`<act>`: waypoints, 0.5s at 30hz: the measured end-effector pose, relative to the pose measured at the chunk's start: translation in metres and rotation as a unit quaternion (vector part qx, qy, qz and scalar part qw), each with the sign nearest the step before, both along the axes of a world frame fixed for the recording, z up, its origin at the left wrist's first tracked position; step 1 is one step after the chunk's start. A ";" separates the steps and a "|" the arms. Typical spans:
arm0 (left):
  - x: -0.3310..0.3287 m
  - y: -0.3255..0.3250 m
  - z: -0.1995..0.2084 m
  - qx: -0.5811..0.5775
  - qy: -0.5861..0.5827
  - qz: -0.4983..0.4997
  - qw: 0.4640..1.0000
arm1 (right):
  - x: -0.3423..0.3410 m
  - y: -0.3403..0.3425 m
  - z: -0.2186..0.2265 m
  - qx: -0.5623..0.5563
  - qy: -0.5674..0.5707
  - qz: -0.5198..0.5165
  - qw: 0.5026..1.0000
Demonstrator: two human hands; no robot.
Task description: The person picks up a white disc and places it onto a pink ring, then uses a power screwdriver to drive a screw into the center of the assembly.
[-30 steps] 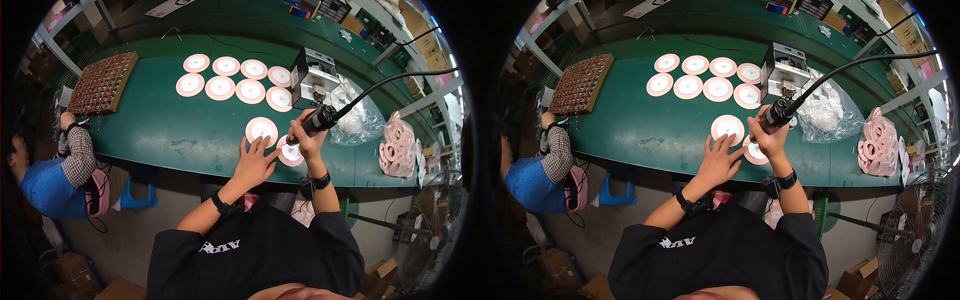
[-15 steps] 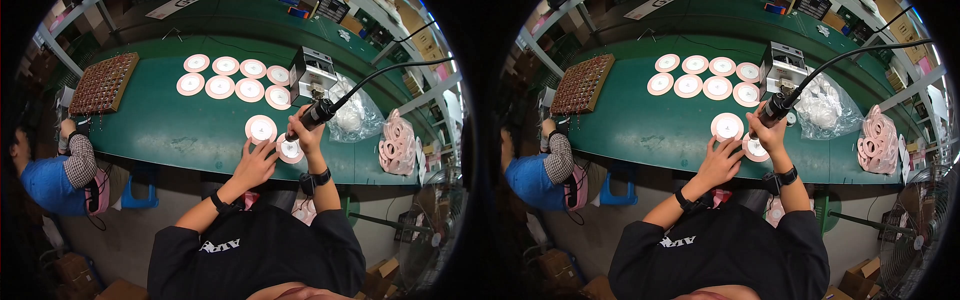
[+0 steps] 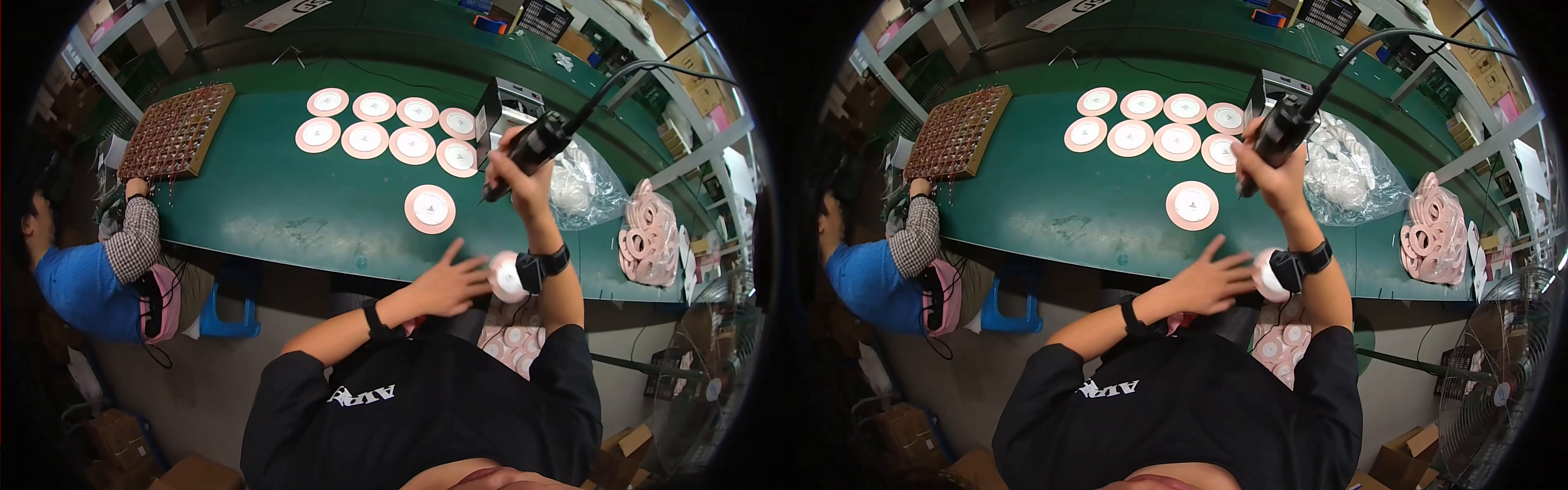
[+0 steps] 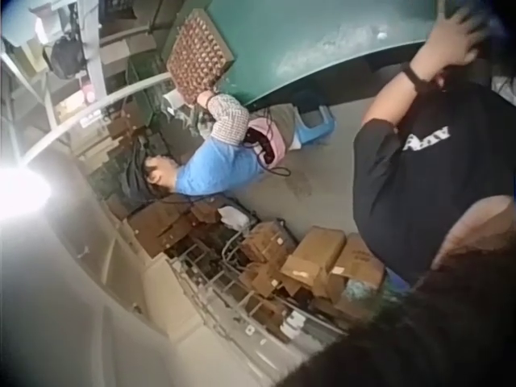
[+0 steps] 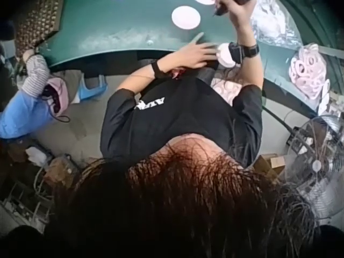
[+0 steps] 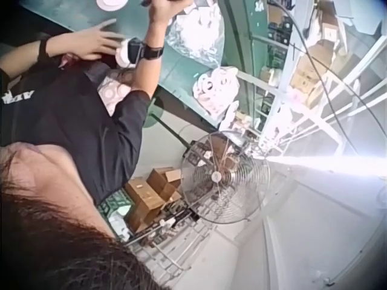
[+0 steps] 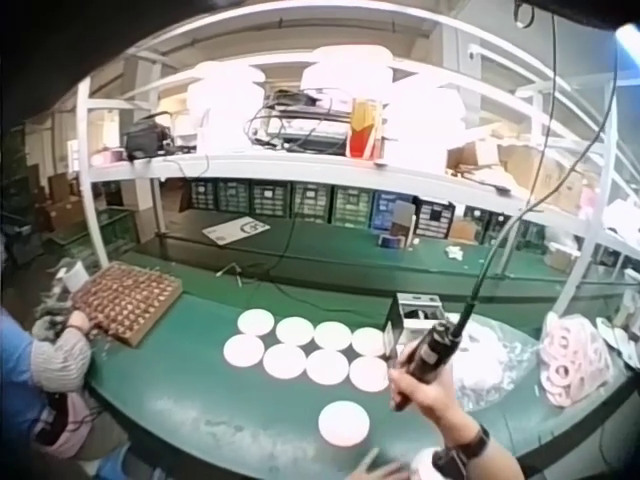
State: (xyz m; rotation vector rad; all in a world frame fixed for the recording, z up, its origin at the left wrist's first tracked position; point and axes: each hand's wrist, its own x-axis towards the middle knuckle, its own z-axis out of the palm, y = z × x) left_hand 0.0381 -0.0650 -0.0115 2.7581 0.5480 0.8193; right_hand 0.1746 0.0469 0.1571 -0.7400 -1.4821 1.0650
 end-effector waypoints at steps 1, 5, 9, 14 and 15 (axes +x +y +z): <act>0.000 0.002 0.000 0.000 -0.002 0.001 1.000 | 0.002 0.004 0.004 0.028 0.003 -0.010 1.000; -0.018 0.032 0.006 -0.075 -0.030 0.079 0.994 | 0.017 0.015 0.007 0.082 0.012 -0.068 0.994; -0.062 0.057 0.013 -0.087 -0.001 0.311 0.946 | 0.043 0.035 0.012 0.121 0.019 -0.161 0.979; -0.057 0.058 0.010 -0.067 0.006 0.285 0.956 | 0.068 0.086 0.005 0.188 0.042 -0.243 0.951; -0.058 0.058 0.011 -0.069 0.010 0.279 0.958 | 0.069 0.094 0.004 0.185 0.041 -0.241 0.952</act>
